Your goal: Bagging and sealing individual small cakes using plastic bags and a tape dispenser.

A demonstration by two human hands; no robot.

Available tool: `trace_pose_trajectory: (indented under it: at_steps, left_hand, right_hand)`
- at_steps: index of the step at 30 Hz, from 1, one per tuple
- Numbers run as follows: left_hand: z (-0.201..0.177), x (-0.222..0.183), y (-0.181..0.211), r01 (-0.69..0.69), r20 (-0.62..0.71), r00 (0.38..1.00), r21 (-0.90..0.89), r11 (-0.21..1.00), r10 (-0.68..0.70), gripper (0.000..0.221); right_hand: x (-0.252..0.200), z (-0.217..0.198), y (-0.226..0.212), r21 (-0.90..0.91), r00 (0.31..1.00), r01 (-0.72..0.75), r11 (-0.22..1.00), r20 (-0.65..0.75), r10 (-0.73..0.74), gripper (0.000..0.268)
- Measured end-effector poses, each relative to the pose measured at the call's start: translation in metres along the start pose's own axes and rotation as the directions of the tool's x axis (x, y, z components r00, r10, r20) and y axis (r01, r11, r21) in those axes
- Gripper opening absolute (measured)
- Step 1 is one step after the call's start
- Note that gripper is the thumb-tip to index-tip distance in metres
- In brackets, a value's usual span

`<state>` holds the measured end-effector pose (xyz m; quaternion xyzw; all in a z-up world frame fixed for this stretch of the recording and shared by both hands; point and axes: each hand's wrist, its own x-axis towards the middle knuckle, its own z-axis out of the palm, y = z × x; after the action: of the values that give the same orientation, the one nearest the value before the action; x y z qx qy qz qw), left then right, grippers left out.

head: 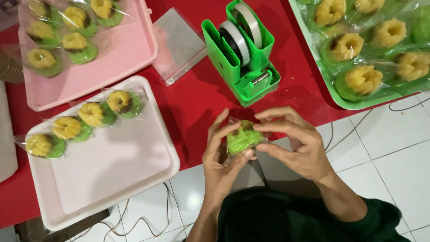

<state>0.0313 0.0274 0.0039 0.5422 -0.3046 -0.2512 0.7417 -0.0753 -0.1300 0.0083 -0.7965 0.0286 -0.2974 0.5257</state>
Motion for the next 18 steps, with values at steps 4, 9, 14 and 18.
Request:
trace_pose_trajectory:
  at_steps: [4,9,14,18]
  left_hand:
    - [-0.003,0.001,0.001,0.037,0.056,0.998,-0.086,0.996,-0.032,0.051]
    - [-0.003,0.003,0.002,0.051,0.087,0.995,-0.081,0.995,-0.044,0.057]
    - [-0.004,0.004,-0.003,0.011,0.018,1.0,-0.125,0.992,-0.009,0.05]
    - [-0.015,0.006,-0.006,-0.051,-0.01,0.999,-0.135,0.99,0.05,0.05]
  right_hand:
    - [0.004,0.004,0.0,0.186,0.998,-0.06,0.981,-0.023,0.066,0.032]
    - [0.007,0.005,0.0,0.228,0.995,-0.075,0.971,-0.042,0.087,0.027]
    - [0.008,0.006,0.001,0.211,0.996,-0.075,0.975,-0.022,0.081,0.032]
    - [0.022,-0.007,0.002,0.174,0.972,-0.111,0.978,-0.185,0.143,0.032]
